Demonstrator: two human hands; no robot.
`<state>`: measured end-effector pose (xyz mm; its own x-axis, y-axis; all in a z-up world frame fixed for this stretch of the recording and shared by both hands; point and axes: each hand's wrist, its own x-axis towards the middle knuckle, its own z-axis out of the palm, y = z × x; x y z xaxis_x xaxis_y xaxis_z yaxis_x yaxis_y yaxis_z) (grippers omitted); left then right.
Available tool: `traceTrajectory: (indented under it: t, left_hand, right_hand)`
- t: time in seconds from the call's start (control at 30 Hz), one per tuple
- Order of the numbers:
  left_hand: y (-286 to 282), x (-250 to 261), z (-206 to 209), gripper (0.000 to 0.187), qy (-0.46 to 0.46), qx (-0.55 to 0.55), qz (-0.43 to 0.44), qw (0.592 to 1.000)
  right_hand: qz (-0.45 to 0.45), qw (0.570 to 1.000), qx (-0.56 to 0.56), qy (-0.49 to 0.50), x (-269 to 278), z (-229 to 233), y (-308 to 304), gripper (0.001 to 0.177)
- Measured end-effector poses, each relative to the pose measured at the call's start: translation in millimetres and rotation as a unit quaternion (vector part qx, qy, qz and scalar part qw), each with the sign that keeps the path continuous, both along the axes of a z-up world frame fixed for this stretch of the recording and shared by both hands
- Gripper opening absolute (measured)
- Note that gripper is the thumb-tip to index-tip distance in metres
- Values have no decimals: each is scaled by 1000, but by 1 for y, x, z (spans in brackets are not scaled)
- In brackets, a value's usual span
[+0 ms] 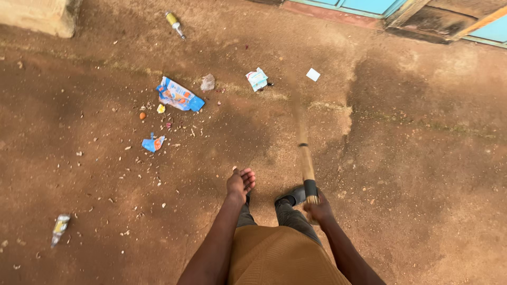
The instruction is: The person sweeps trash and dirt across the ground using a handheld broom.
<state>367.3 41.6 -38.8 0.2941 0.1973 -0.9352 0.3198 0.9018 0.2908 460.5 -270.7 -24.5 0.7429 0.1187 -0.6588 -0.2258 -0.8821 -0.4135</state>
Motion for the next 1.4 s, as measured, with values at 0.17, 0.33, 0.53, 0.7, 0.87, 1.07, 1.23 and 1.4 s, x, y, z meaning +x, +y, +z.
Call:
traceTrajectory:
  t: [0.17,0.33,0.53,0.7,0.87,1.07,1.23,1.4]
  left_hand:
    - [5,-9,4,59,7,46,-33,998]
    - [6,-23,-7,58,15,40,-25,999]
    - [1,-6,-13,59,-2,29,-49,998]
    - [5,3,-8,57,-6,46,-64,997]
    - [7,-9,-6,56,4,44,-56,997]
    - [0,-24,-15,46,7,38,-81,996]
    - [0,-21,-18,39,21,40,-103,994]
    - [13,-24,-21,40,7,52,-98,994]
  right_hand:
    - [-399,873,184,214,-1,-27,38,86]
    - [-70,962,51,260,16,-16,19,96]
    - [133,980,87,118,22,11,-49,104]
    - [-171,972,50,151,-8,4,-43,102]
    - [-343,916,128,161,-10,-29,16,76]
    - [123,981,-48,144,6,5,29,91]
    - [108,990,13,90,9,71,24,93]
    - [0,999,29,25,3,30,0,87]
